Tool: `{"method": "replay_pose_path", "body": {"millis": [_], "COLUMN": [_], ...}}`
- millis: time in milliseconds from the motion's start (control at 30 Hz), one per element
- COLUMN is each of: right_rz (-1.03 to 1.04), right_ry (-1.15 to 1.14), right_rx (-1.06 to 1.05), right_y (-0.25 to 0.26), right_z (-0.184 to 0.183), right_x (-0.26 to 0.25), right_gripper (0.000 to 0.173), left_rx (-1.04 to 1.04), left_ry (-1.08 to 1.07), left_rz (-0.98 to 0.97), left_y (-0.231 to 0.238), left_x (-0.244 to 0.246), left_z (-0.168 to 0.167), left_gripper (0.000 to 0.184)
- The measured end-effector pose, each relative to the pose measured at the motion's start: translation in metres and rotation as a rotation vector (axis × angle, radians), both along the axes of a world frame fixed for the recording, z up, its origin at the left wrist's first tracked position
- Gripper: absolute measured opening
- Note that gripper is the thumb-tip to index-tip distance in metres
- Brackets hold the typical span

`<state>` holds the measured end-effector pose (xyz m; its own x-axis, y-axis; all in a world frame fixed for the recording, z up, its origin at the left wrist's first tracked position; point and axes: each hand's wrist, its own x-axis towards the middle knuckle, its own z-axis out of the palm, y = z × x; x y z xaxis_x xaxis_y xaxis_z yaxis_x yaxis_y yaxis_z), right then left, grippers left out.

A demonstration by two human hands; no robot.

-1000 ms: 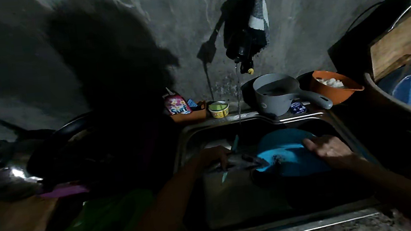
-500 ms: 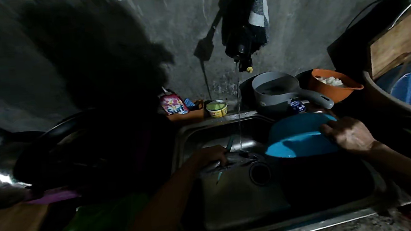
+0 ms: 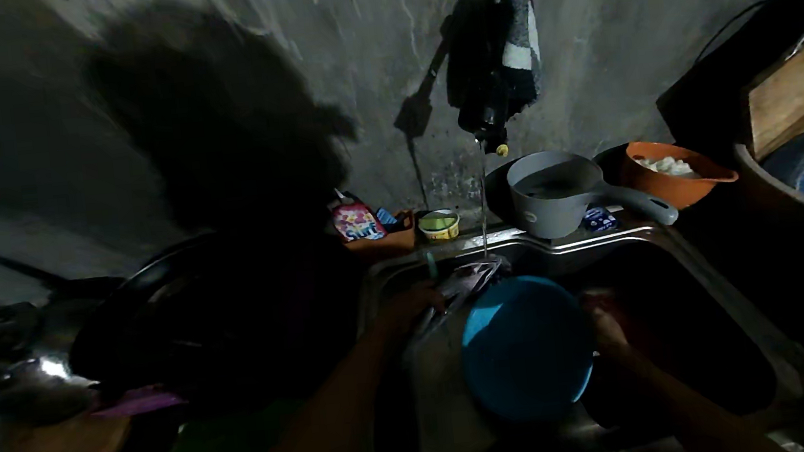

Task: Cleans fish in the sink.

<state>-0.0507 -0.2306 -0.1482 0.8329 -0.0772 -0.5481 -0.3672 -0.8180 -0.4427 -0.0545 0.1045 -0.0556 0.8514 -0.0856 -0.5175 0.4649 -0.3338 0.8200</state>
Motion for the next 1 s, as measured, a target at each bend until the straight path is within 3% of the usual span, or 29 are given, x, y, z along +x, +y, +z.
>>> {"method": "replay_pose_path", "body": {"millis": [100,200,267,333,467,567,667,767,900,1000], "right_rz": [-0.067,-0.061,-0.019,0.015,0.001,-0.181,-0.140,-0.124,-0.276,-0.396], "right_ry": [0.089,0.144,0.203,0.224,0.252,0.239,0.140,0.047,0.076,0.188], "right_rx": [0.167,0.229,0.199,0.225,0.326,0.389,0.246,0.191,0.389,0.507], "right_y": [0.005,0.007,0.010,0.014,0.025,0.040,0.046,0.036,0.013,0.015], "right_z": [-0.052,-0.074,-0.080,-0.083,-0.084,-0.060,-0.033,-0.033,-0.059,-0.068], "right_x": [-0.001,-0.001,-0.002,-0.007,-0.007,-0.003,-0.001,-0.005,-0.012,-0.021], "right_gripper": [0.048,0.050,0.053,0.052,0.048,0.048,0.054,0.057,0.055,0.053], "left_rx": [-0.002,0.100,0.113,0.060,0.300,0.453,0.498,0.554,0.588,0.421], "left_ry": [0.020,0.029,-0.015,0.004,0.099,0.178,0.127,0.129,0.066,-0.047], "left_rz": [0.035,0.021,-0.014,-0.014,-0.020,0.004,0.047,0.054,0.097,0.144], "left_y": [-0.008,-0.023,-0.018,-0.011,-0.035,-0.036,-0.025,-0.024,-0.025,-0.019], "left_x": [-0.005,-0.013,-0.009,0.003,0.003,0.011,0.012,0.007,-0.002,-0.003], "left_z": [0.018,0.038,0.018,-0.011,-0.004,-0.017,-0.030,-0.008,0.024,0.032], "left_gripper": [0.034,0.034,0.034,0.035,0.027,0.052,0.054,0.055,0.045,0.035]}}
